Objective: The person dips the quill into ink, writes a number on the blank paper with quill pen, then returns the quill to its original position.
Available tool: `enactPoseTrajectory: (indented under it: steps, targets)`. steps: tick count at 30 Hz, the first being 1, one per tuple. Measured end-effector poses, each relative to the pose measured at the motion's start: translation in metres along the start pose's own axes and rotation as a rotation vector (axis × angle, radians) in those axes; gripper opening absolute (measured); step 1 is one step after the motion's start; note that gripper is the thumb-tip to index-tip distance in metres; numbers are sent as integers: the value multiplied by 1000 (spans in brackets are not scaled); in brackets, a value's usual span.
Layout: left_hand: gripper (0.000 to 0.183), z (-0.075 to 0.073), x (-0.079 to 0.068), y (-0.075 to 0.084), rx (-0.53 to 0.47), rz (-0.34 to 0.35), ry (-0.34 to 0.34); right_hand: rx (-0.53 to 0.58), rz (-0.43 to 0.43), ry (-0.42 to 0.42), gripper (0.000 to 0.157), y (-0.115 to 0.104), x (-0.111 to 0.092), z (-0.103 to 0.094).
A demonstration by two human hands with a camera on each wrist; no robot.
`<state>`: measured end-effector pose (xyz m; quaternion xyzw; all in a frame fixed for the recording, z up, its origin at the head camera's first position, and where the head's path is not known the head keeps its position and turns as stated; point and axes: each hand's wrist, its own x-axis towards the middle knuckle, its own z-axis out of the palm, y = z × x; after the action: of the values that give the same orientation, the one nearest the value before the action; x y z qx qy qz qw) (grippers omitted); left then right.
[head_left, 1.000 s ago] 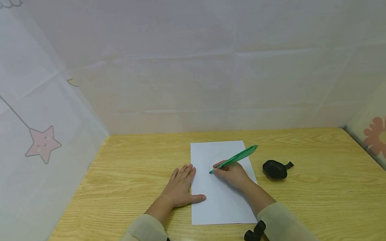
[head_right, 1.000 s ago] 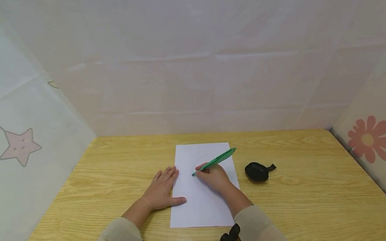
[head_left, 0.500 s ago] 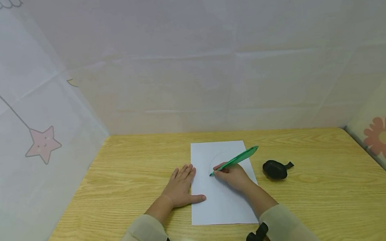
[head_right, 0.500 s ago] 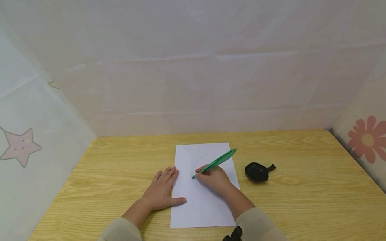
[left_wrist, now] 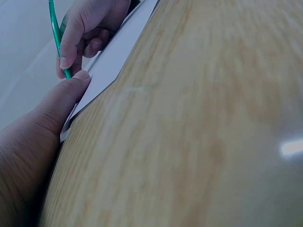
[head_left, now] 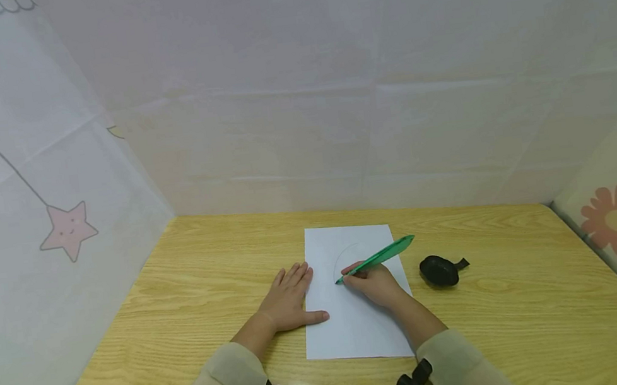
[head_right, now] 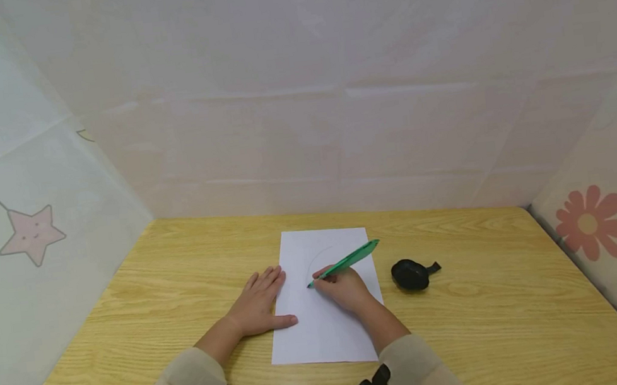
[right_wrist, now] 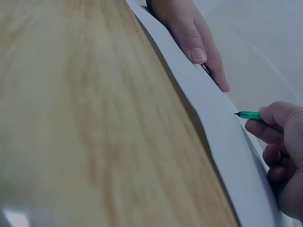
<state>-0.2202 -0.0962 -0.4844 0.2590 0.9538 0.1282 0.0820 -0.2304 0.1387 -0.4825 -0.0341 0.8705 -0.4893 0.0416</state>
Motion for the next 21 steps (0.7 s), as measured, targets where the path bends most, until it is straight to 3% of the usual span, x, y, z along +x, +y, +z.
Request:
enactPoseTrajectory:
  steps: [21]
  targets:
    - [105, -1, 0, 1, -5, -2, -5, -22, 10, -11, 12, 1, -9, -2]
